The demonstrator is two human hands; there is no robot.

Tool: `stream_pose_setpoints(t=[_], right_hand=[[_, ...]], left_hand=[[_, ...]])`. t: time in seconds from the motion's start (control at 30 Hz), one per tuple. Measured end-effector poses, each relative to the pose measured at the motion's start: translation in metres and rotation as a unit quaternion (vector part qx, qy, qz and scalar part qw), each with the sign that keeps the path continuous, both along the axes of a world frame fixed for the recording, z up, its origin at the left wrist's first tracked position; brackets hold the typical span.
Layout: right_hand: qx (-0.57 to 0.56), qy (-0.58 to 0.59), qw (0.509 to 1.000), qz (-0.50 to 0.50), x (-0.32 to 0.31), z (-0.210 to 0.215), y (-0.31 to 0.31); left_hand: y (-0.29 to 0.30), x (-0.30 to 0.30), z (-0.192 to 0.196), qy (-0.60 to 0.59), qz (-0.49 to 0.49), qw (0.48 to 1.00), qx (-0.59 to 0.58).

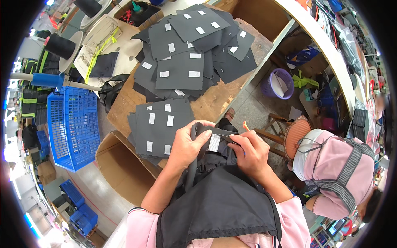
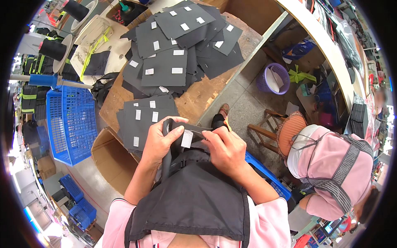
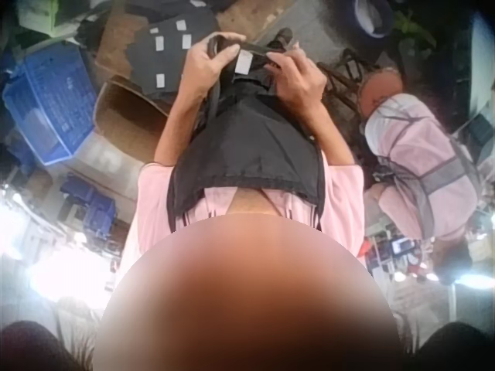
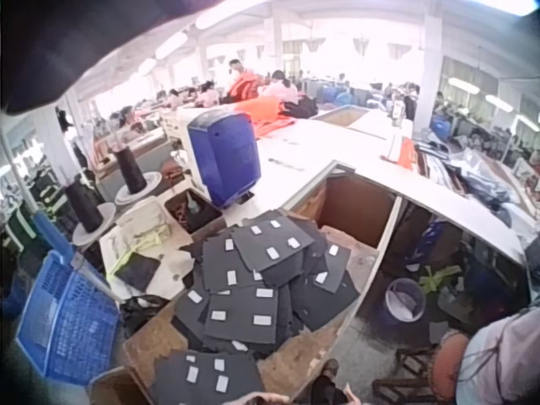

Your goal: The worker is aligning and trimming small rectangular fabric pieces with pre-applied adhesive or velcro, using scissors to trim excess or threads.

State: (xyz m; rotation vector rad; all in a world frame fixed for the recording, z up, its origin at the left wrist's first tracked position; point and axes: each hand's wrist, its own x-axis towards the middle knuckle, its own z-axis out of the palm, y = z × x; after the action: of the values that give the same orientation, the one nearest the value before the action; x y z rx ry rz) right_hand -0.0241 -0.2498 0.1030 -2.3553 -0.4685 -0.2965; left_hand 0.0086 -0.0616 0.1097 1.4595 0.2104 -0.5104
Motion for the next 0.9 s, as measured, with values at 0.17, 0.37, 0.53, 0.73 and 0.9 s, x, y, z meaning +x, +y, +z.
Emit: stream_pose_setpoints(t=[0.17,0.37,0.53,0.73,0.9], right_hand=[[0.004,0.001,1.000,0.020,-0.002,0.004,-0.003],[-0.007,0.004,1.000,0.024,0.000,0.006,-0.001],[-0.001,0.000,1.000,0.025,-0.001,0.005,0.000],[0.098,0.040,0.993,-0.042,-0.006,-0.002,0.002],[0.039,0.003,0.999,0.002,0.002,-0.005,0.009]], left_hand=[[-0.002,0.001,0.004,0.019,0.009,1.000,-0.006],[-0.001,0.000,0.004,-0.006,-0.015,1.000,0.024],[-0.002,0.002,0.008,0.032,-0.011,0.999,-0.012],[0.001,0.003,0.006,0.022,-0.003,1.000,0.002],[0.001,0.004,0.007,0.009,-0.001,1.000,0.002]])
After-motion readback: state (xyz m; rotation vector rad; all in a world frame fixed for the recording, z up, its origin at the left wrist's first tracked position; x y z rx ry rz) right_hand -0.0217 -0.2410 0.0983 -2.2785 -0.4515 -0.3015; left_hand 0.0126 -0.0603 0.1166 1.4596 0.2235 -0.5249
